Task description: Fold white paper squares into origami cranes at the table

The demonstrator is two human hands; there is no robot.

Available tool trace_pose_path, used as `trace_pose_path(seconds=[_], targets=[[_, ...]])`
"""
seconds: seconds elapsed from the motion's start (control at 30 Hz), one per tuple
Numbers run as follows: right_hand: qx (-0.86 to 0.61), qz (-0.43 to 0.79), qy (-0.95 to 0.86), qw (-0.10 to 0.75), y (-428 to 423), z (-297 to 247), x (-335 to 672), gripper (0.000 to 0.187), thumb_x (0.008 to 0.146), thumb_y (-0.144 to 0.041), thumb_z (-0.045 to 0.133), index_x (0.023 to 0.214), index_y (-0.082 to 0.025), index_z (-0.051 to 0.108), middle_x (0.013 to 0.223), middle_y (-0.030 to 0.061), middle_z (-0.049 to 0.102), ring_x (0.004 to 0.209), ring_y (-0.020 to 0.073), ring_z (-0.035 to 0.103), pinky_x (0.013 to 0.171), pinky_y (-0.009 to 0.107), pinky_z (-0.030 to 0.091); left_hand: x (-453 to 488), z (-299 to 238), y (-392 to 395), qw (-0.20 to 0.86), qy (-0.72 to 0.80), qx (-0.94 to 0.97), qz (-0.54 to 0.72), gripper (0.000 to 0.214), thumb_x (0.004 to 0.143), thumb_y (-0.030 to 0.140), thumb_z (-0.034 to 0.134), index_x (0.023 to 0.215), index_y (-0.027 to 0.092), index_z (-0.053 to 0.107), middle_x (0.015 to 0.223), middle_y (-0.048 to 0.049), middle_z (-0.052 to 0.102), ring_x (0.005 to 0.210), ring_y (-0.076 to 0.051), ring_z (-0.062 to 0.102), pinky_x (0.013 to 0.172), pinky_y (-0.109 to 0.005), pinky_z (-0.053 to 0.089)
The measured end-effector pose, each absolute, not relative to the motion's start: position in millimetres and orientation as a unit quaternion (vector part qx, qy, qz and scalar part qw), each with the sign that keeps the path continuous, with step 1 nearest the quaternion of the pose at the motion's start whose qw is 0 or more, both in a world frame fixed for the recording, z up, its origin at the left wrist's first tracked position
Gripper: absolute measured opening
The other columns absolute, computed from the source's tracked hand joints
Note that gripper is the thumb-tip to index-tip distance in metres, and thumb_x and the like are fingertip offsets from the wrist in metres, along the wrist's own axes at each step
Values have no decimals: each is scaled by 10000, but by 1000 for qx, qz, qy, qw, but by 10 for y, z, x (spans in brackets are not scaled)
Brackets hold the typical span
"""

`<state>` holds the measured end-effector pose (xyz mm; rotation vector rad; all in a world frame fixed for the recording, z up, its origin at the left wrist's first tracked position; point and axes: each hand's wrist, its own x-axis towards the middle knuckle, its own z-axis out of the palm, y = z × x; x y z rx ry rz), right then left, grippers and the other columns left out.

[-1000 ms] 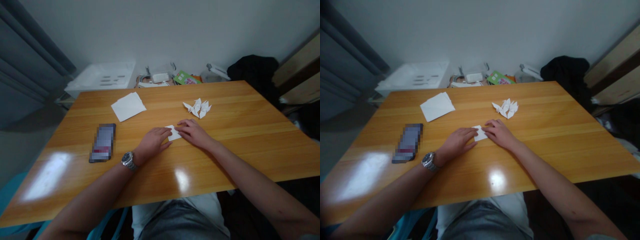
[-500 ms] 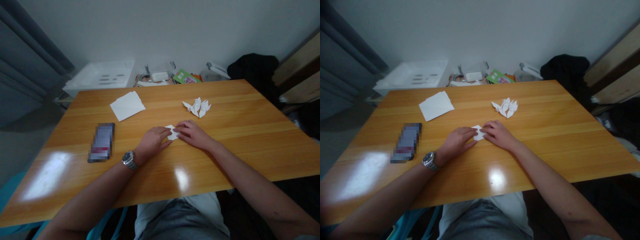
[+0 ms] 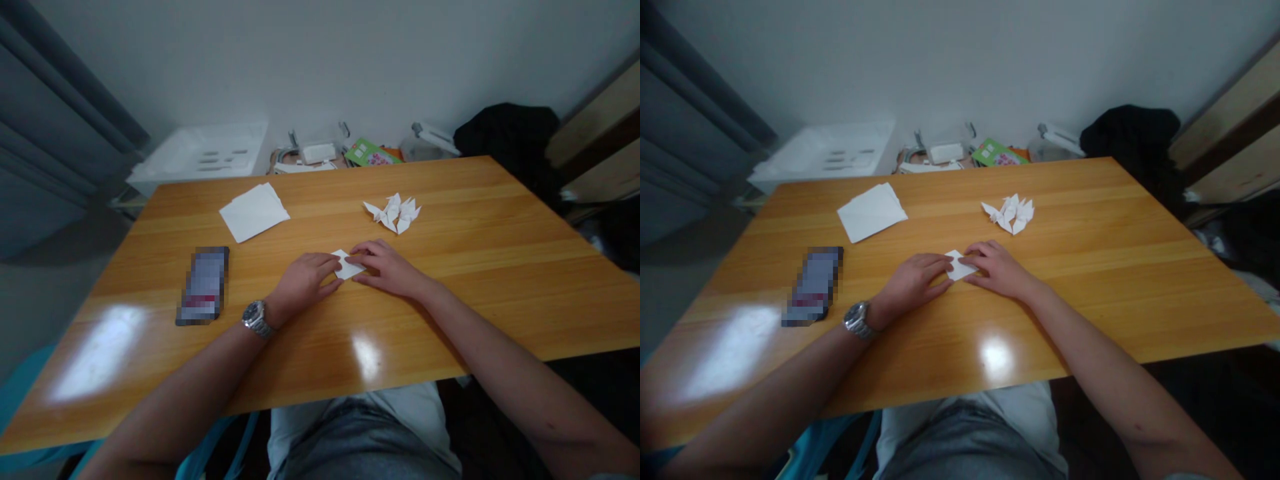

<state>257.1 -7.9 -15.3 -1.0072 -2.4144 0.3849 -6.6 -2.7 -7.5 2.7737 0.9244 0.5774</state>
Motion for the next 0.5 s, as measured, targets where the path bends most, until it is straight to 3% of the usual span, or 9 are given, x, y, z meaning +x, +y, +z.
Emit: trace_pose_path(seconds=[0.23, 0.5], targets=[[-365, 144, -882, 260, -65, -163, 2534, 267, 984, -327, 638, 1212, -228, 734, 1209, 116, 688, 1120, 275, 607, 987, 482, 502, -72, -43, -37, 76, 303, 932, 186, 376, 986, 468, 608, 1242, 198, 661, 1283, -103, 701, 1147, -275, 664, 998, -422, 512], [-355, 160, -878, 278, -63, -166, 2511, 218, 986, -312, 632, 1158, -247, 750, 1152, 105, 712, 1070, 258, 642, 942, 451, 525, -21, -7, -41, 79, 335, 920, 186, 270, 1056, 360, 497, 1059, 204, 718, 1097, -76, 760, 981, -225, 709, 887, -365, 515]])
